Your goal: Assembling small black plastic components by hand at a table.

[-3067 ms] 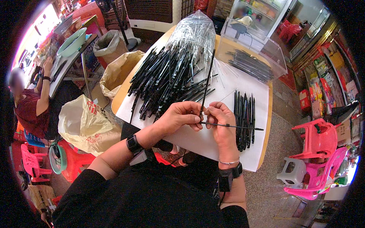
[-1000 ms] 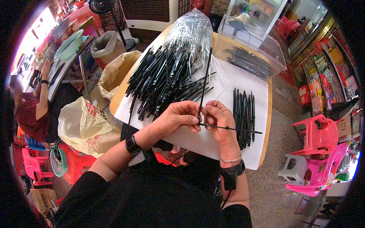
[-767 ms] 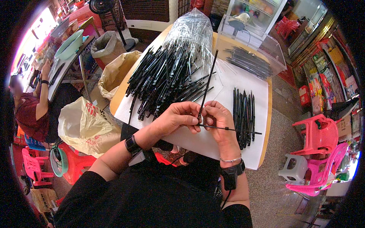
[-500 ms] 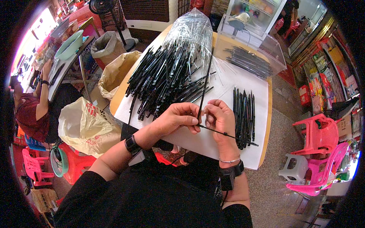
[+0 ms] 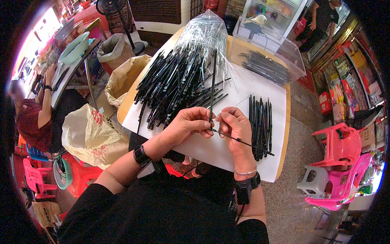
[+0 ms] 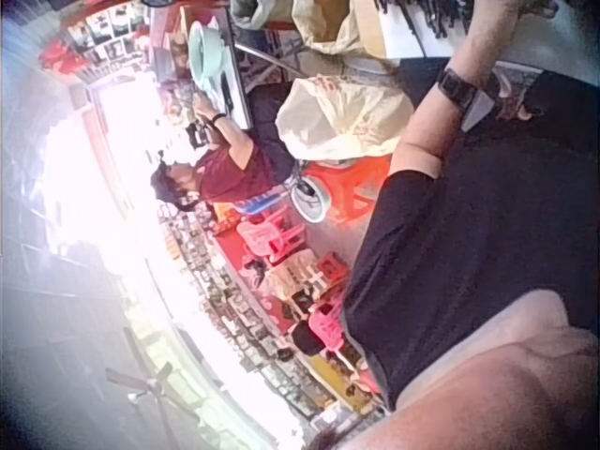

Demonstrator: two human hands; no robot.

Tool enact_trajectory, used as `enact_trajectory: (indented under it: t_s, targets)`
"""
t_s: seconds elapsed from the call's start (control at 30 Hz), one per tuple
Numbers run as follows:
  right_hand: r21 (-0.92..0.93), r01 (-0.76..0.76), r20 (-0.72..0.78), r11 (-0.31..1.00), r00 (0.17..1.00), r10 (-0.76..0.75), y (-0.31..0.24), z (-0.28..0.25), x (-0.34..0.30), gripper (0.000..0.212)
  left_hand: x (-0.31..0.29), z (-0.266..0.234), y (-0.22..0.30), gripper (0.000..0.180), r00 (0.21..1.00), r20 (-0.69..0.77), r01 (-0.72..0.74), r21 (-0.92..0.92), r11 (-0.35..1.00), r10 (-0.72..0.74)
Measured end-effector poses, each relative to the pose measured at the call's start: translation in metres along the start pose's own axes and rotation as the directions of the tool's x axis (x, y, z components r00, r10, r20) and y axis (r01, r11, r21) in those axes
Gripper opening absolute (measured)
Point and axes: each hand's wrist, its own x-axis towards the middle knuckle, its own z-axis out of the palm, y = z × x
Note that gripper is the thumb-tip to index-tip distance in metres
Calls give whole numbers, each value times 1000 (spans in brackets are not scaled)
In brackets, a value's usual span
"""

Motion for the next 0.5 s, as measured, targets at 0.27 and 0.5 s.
enact_trajectory:
  t_s: [0.27, 0.5]
  targets:
    - [-3, -53, -52, 999, 997, 53, 3, 0, 1, 13, -3, 0, 0, 17, 1000, 8, -20, 53, 998, 20]
    - [55, -87, -75, 995, 993, 91, 5, -6, 5, 12, -2, -1, 1, 15, 1000, 6, -25, 27, 999, 25]
